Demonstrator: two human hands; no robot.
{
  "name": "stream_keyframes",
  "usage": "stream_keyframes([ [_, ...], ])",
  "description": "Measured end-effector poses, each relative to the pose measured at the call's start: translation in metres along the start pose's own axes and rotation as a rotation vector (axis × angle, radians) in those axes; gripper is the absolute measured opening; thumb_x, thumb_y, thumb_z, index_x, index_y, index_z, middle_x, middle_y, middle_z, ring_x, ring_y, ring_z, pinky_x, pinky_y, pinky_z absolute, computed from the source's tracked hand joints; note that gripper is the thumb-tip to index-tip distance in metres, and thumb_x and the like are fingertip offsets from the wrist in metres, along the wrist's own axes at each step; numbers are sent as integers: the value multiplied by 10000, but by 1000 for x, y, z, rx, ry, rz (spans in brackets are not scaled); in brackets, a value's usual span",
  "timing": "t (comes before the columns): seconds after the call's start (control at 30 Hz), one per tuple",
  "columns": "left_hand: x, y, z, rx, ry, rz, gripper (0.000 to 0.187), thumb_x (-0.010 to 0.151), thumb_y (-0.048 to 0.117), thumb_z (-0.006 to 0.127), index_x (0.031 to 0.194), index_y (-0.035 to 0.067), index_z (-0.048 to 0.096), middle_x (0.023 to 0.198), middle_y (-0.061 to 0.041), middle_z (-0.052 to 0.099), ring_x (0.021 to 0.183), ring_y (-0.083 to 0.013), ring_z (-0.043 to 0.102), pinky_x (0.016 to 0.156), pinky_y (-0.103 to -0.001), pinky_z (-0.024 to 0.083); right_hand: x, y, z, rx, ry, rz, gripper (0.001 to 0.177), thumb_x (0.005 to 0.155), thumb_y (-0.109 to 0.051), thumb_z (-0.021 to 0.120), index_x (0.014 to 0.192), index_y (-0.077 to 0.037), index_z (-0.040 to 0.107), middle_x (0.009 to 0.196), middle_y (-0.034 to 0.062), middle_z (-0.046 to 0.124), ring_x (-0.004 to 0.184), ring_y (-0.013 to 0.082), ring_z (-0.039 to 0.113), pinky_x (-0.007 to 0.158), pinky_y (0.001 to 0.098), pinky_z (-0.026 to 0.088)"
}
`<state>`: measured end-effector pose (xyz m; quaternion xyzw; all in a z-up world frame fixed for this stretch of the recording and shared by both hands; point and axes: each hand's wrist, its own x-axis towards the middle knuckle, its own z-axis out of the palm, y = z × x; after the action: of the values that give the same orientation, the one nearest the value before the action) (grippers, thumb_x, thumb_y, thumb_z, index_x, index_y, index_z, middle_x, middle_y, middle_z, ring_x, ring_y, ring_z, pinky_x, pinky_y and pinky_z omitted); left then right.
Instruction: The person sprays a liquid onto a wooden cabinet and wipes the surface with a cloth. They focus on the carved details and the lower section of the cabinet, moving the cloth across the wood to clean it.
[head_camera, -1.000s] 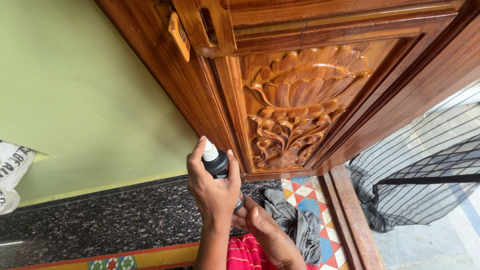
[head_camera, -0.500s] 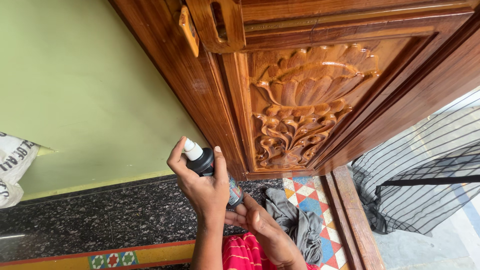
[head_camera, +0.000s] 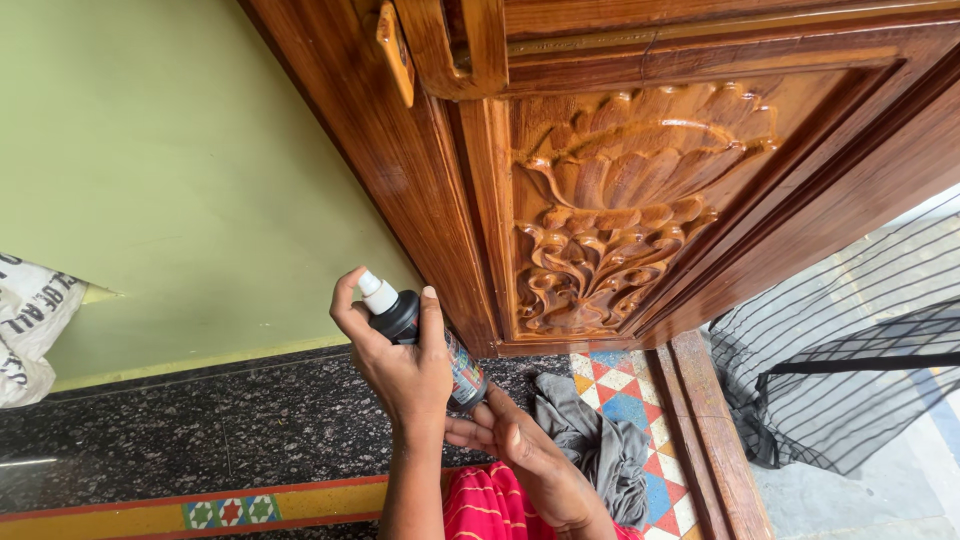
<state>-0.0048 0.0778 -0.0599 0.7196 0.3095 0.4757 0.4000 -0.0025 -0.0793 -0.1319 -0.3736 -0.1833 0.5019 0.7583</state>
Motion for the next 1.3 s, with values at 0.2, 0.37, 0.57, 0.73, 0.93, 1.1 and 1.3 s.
stream_keyframes([
  [0.2,6,-3,-2,53,-29,-18,665,919,127,750,1459,91,364,971,-125,612,818,-204,665,721,-382,534,2,11,-3,27,89,44,1319,780,-699,676,1542,151,16,1615,311,322,1437,399,503,1215,498,287],
  [0.37,8,-13,-3,56,-47,-123,599,924,147,740,1417,112,402,916,-112,629,767,-211,669,682,-393,533,5,21,-7,34,102,84,1256,819,-679,634,1548,131,11,1604,313,355,1432,382,506,1211,485,292],
  [0.57,12,-18,1,71,-58,-130,634,916,161,739,1440,134,383,857,-96,645,722,-200,674,666,-386,525,7,27,-12,32,94,93,1185,862,-637,608,1553,124,16,1528,341,463,1397,383,518,1194,473,309],
  [0.73,11,-27,1,72,-82,-182,594,918,178,740,1408,150,404,789,-107,638,675,-218,670,626,-396,521,11,33,-14,13,148,130,1175,861,-634,597,1540,136,26,1518,300,485,1407,359,542,1197,456,327],
  [0.93,5,-33,10,54,-60,-174,583,917,181,740,1394,147,406,766,-87,642,658,-206,672,602,-397,516,9,28,-18,-25,209,145,1166,856,-640,590,1545,122,37,1480,314,551,1391,314,561,1184,432,335],
  [1.1,0,-31,12,-27,-73,-269,587,919,182,725,1409,145,403,806,-96,635,664,-214,658,585,-387,517,9,24,-21,-55,231,170,1177,838,-654,586,1543,101,22,1468,300,576,1368,313,574,1171,436,349],
  [1.3,-1,-24,12,17,-29,-108,635,907,167,729,1439,123,384,957,-112,647,731,-210,680,641,-382,539,4,26,-19,-81,249,157,1191,831,-660,602,1565,100,53,1512,227,491,1399,333,569,1188,431,324],
])
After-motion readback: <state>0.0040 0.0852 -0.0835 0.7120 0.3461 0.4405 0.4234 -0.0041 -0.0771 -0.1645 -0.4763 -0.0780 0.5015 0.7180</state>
